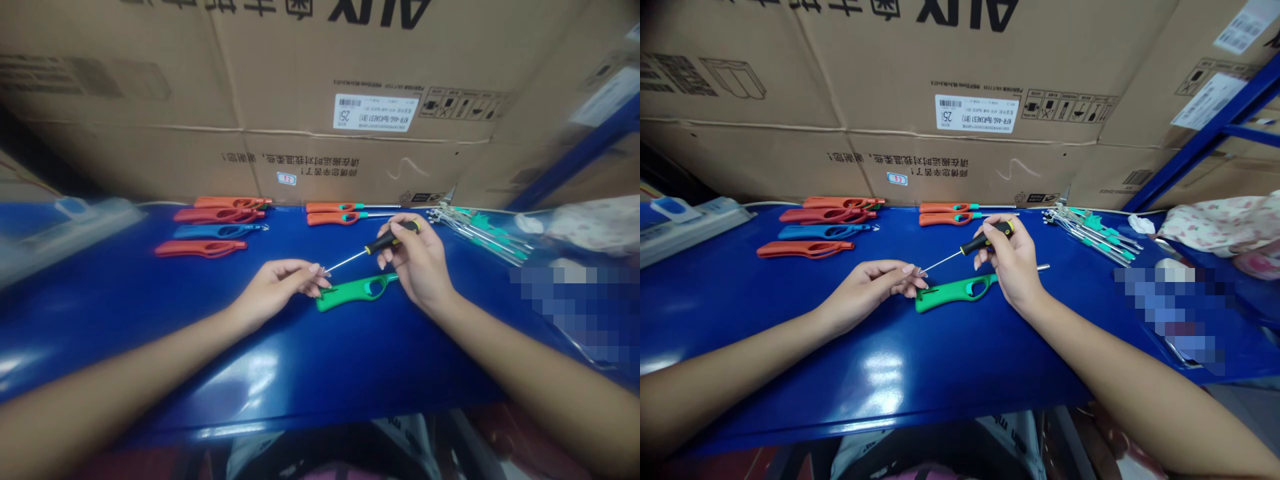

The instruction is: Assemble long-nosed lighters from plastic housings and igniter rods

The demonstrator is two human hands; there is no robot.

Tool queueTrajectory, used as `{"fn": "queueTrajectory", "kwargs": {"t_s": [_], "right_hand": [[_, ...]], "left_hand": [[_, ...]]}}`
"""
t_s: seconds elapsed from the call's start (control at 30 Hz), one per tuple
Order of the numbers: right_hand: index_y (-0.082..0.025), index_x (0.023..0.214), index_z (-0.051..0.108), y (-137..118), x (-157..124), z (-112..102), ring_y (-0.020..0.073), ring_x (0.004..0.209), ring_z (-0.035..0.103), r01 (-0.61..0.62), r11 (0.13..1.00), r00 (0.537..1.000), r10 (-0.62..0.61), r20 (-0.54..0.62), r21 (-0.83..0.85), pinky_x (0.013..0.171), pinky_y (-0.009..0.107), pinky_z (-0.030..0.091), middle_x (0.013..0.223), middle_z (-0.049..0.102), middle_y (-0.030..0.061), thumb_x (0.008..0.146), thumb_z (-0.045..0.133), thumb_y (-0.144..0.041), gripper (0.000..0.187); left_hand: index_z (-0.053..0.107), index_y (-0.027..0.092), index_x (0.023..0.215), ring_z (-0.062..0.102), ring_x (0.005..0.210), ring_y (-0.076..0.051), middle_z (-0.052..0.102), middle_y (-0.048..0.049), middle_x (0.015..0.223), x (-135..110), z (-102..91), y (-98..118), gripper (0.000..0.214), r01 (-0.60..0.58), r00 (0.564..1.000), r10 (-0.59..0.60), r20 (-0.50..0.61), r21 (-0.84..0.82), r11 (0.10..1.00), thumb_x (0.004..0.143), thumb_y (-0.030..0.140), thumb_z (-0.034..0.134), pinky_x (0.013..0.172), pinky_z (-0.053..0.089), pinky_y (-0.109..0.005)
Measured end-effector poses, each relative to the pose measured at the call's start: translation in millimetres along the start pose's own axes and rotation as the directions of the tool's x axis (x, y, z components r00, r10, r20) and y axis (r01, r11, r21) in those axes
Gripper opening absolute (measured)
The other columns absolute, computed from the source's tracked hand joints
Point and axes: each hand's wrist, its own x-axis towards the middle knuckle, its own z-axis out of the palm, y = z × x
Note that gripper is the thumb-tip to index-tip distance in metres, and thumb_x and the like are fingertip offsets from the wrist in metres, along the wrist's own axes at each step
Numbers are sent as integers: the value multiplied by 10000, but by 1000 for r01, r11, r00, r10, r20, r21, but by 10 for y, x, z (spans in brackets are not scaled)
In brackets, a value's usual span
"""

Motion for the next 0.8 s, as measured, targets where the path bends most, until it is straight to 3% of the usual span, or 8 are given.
{"fn": "queueTrajectory", "kwargs": {"t_s": [0.27, 0.63, 0.8], "right_hand": [[-246, 928, 540, 4, -11, 8, 68, 503, 509, -18, 1000, 1000, 18, 8, 9, 454, 232, 482, 820, 613, -33, 813, 713, -336, 227], [-230, 899, 572, -18, 6, -8, 70, 473, 516, 16, 999, 1000, -16, -17, 37, 423, 229, 482, 786, 639, -39, 786, 734, -292, 207], [-227, 881, 581, -75, 20, -11, 76, 455, 515, 44, 998, 999, -43, -21, 52, 404, 233, 490, 765, 644, -38, 771, 738, -266, 195]], "left_hand": [[784, 158, 933, 694, 722, -119, 789, -51, 863, -17, 5, 30, 251, -4, 1000, 6, -25, 96, 995, 829, 386, 776, 750, 581, -234], [782, 146, 880, 694, 660, -91, 787, -31, 791, -14, 11, 19, 170, -12, 999, 13, -30, 50, 999, 795, 290, 813, 673, 581, -174], [782, 143, 876, 694, 658, -99, 785, -37, 792, -27, 16, -12, 151, -73, 997, 70, 28, 116, 991, 806, 275, 797, 658, 573, -181]]}}
